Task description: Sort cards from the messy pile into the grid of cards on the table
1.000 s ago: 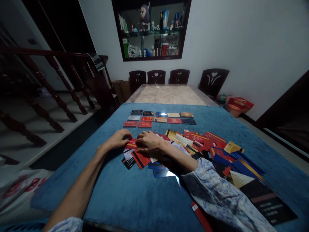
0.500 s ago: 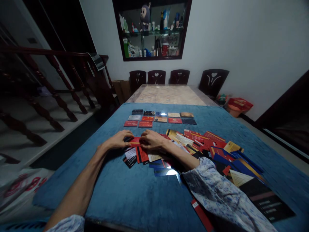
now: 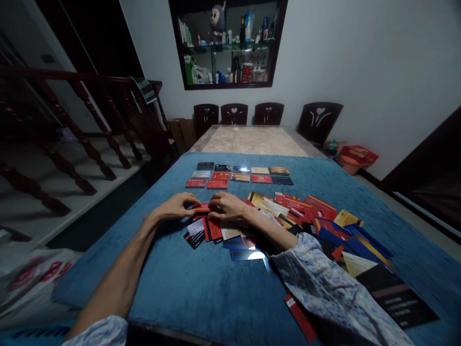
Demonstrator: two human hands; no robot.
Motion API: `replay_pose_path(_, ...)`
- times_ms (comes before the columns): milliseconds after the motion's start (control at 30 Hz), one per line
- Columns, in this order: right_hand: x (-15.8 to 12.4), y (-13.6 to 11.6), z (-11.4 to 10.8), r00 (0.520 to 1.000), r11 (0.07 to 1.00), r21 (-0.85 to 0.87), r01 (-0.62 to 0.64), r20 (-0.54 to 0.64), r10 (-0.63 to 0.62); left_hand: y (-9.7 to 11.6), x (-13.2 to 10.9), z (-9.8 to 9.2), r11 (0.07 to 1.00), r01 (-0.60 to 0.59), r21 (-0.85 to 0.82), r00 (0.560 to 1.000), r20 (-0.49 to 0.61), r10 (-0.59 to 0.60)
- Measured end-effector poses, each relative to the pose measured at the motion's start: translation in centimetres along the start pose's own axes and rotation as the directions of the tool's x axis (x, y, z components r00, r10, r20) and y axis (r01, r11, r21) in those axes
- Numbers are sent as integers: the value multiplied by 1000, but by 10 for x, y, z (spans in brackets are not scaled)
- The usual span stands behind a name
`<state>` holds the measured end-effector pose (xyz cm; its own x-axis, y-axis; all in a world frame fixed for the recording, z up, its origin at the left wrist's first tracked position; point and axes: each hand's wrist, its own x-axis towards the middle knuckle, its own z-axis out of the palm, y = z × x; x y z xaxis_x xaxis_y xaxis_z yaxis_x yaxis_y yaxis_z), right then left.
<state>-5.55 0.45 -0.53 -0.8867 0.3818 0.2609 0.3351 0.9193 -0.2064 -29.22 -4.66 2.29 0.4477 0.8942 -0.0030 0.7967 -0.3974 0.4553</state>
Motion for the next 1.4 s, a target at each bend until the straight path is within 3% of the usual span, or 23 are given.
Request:
replay_pose_path(233,3,-1,2,996,991,-95,-90,-33,87,-8,-2,-1,978,72,-195,995,-50,-84)
replay_pose_path(400,3,0,6,984,984,-63,-168,-78,163,-17,1,3,956,90,-278,983,-128,-129)
replay_pose_path(567,4,7,15,965,974,21,-224,-138,224,-20,5,10,959,80,-271,972,-193,-136)
replay_pose_path(933,3,12,19,954,975,112,-190,-214,210,-20,12,18,991,62,-122,951,-294,-96)
replay_pose_path(1400,1,12,23,956,969,40,-245,-154,248,-30,19,35,999,28,-26,933,-359,-35)
